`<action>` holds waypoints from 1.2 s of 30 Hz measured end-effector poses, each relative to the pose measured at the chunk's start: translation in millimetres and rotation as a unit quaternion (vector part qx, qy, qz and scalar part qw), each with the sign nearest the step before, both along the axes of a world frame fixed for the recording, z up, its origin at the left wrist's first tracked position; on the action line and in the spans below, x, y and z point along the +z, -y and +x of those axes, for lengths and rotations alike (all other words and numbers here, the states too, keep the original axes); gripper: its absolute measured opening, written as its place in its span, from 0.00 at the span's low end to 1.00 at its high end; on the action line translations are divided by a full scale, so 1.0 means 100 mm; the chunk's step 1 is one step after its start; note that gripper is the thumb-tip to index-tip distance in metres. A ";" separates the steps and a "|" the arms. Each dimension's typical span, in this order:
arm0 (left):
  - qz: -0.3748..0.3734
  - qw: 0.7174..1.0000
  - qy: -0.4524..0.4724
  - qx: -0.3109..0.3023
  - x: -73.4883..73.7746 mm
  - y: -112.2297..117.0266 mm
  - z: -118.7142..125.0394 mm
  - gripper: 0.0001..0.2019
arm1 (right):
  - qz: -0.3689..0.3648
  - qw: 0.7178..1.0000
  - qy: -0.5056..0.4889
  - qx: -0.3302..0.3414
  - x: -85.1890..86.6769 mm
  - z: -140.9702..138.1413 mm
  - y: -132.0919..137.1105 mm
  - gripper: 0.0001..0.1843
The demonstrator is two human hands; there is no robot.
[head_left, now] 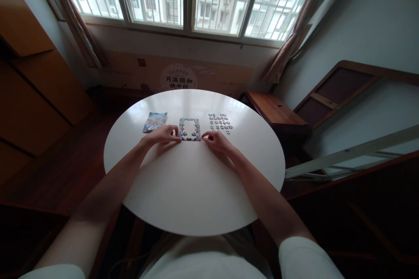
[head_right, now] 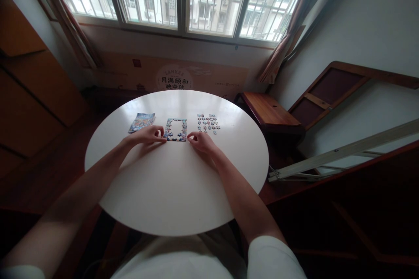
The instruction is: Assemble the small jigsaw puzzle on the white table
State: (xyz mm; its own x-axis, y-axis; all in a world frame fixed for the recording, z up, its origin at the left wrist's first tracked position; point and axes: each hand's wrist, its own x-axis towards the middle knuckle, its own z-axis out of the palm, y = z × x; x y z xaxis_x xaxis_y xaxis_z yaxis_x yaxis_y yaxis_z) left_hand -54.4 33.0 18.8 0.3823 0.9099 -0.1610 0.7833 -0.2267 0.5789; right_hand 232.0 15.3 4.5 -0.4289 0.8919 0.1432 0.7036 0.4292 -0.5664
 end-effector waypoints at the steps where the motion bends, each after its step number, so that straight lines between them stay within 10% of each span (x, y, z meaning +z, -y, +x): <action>1: 0.000 1.000 -0.001 -0.001 0.00 0.00 0.00 0.22 | 0.000 1.000 0.000 0.000 0.00 0.00 0.00 0.12; 36: 0.012 1.000 -0.013 -0.006 -0.02 -0.02 -0.02 0.22 | -0.010 1.000 0.000 -0.003 0.00 0.00 0.00 0.14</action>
State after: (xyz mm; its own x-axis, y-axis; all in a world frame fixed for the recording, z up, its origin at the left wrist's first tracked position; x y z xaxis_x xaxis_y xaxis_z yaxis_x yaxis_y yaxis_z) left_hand -56.1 34.9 16.8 0.3899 0.9088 -0.1487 0.7951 -0.2507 0.5523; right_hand 231.7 15.5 4.3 -0.4232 0.8973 0.1256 0.7063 0.4135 -0.5746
